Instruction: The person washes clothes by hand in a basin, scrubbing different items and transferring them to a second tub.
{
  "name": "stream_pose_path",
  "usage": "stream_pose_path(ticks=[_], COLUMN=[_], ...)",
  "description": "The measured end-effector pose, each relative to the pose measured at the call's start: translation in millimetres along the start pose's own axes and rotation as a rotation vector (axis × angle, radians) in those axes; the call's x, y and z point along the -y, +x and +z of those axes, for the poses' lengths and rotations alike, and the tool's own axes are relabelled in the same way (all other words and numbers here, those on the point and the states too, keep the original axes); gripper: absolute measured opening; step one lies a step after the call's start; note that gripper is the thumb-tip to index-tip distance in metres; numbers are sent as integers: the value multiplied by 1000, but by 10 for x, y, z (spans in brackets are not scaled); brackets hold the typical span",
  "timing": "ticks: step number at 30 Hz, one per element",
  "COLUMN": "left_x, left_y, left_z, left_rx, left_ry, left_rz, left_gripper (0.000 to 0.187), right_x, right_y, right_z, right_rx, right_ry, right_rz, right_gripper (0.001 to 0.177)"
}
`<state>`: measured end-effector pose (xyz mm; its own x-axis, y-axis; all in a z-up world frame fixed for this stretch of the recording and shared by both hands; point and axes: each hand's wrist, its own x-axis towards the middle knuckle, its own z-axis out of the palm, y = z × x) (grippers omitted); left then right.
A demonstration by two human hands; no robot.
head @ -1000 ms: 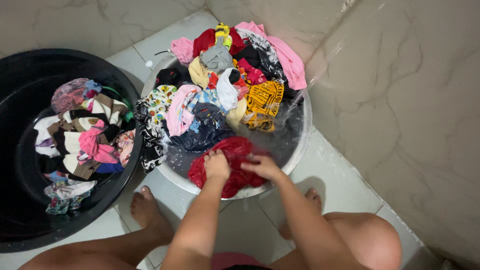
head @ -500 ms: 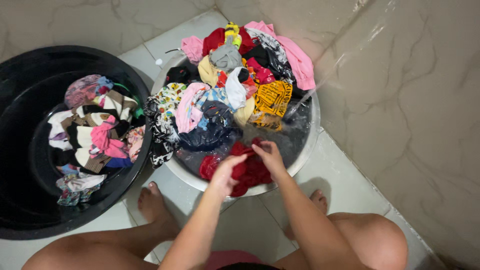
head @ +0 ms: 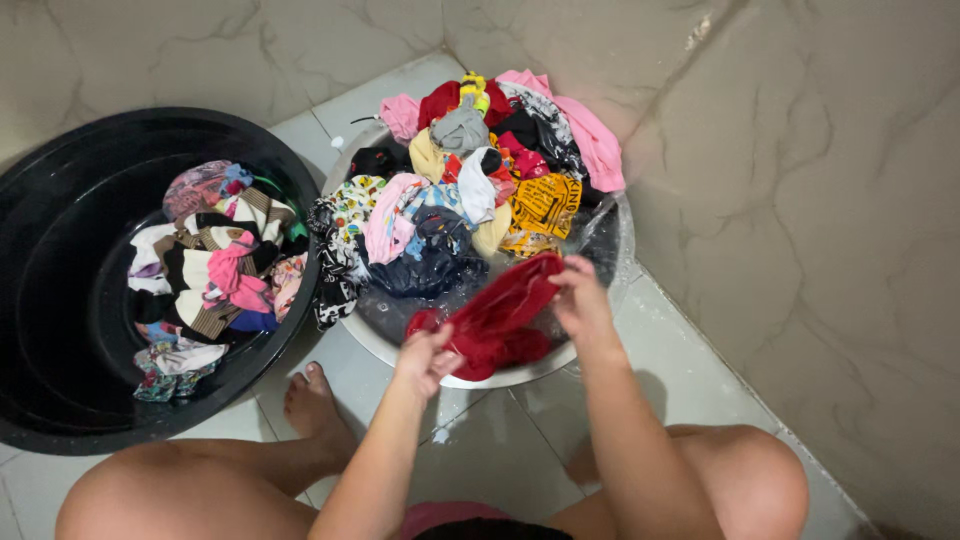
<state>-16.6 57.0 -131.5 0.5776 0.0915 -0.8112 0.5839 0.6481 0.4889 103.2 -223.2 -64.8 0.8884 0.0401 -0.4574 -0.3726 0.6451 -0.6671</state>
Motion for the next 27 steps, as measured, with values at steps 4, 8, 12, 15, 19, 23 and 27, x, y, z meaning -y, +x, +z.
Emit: stream_pose_path(ticks=[4,8,12,15,19,23,27], left_x=[-73,-528,-819,-814,-740,-886,-867], left_y=[236,-219,-1102,-1480,-1386,-1071,-1037], left_z=[-85,334,822,1076,1025,981,1111], left_rx=[45,238,560,693,48,-292,-146], left_ry=[-383,-478,-220,131,1204,1666,2034], left_rz=[-61,31,185,357,1170,881,306], left_gripper=[28,22,11,18,18,51,72], right_x=[320,322,29,-116,-151,-540,-513], right_y=[-388,-277,-250,-524,-545,-478,-582], right_z=[193,-108,-138,78,-17,-31,254], right_rx=[318,679,302,-240,-223,227,95], right_ry=[-49,-495,-1658,-1532,-1653,-1866,-2110], right_rz=[-56,-214,-468,-296,-487,-992,-116], right_gripper=[38,29,65,100,76,55,74])
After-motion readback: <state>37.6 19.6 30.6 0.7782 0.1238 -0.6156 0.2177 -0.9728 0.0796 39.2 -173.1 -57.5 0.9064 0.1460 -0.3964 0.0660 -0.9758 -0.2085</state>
